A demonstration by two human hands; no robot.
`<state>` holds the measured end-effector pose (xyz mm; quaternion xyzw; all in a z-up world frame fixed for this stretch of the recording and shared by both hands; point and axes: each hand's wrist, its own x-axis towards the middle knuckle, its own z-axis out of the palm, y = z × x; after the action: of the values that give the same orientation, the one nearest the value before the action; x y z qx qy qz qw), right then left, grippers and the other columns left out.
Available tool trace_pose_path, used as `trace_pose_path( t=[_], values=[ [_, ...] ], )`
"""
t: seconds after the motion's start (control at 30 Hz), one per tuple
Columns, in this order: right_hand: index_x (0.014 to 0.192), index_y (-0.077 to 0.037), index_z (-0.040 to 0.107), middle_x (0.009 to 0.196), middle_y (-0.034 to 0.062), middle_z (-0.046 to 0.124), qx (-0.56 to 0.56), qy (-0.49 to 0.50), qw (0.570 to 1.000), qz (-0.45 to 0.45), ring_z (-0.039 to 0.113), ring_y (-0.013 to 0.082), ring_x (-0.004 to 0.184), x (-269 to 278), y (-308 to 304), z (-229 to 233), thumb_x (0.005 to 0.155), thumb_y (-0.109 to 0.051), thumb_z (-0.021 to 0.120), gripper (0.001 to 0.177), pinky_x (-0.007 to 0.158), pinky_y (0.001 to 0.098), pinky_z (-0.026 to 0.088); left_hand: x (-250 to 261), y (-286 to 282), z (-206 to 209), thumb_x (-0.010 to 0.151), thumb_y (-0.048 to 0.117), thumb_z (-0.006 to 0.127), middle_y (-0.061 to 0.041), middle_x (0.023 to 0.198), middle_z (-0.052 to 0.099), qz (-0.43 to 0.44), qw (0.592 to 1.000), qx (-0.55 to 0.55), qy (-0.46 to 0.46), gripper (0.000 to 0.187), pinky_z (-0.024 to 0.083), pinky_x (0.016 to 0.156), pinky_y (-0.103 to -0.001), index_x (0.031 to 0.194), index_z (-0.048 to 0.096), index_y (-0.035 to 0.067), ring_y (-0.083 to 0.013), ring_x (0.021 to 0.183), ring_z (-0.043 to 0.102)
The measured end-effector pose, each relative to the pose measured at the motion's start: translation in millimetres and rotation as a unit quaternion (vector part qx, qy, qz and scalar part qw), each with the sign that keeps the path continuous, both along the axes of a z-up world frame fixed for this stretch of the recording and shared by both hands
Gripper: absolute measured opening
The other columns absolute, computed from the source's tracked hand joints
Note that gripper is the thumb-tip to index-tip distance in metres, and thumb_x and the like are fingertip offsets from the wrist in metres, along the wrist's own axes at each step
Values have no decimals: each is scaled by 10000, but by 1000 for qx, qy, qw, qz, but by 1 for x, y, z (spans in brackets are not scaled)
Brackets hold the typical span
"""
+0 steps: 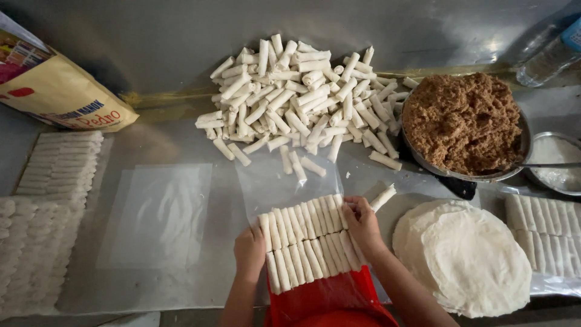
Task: Arranging small cylindrical food items into rows on a tray and sliding them into plastic bags for packaging.
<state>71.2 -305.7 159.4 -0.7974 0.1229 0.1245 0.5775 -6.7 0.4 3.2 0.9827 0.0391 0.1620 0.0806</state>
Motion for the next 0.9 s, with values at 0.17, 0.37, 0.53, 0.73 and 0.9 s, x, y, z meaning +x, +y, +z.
trace_pose_path(
  t=[0.17,0.37,0.53,0.73,0.9],
  values=[
    [1225,-126,649,971,70,699,5,5,1000,-8,637,186,872,-3,1,10,985,-232,590,269,778,343,527,-31,17,-16,954,78,569,-146,801,660,-110,977,-23,179,86,527,547,-437,916,632,35,-297,679,647],
    [1290,-99,561,987,92,701,20,7,1000,-5,643,196,892,-2,0,6,988,-310,589,369,776,360,514,-16,3,167,1062,374,324,-64,804,631,113,899,-127,404,442,435,703,-414,819,589,117,-242,755,593],
    [1322,-73,570,1088,126,712,37,37,998,-35,670,215,958,3,6,4,959,-300,630,432,795,352,545,29,-118,232,919,64,636,-125,1034,650,-185,943,-271,55,100,513,865,-382,995,699,49,-266,967,614],
    [1323,-33,635,1245,131,642,109,34,993,-11,619,242,1179,5,0,-1,922,-489,507,621,1028,372,495,-10,-172,155,1055,378,386,-223,1721,21,-385,922,31,28,724,45,1307,-518,1617,152,-13,-390,1595,18],
    [1344,24,616,1342,194,680,276,118,946,-120,624,287,1264,6,11,13,959,-644,242,857,1124,385,463,-8,-174,147,1034,613,229,-156,1719,115,-342,932,120,-4,860,-8,1326,-475,1627,113,2,-312,1614,43]
  ],
)
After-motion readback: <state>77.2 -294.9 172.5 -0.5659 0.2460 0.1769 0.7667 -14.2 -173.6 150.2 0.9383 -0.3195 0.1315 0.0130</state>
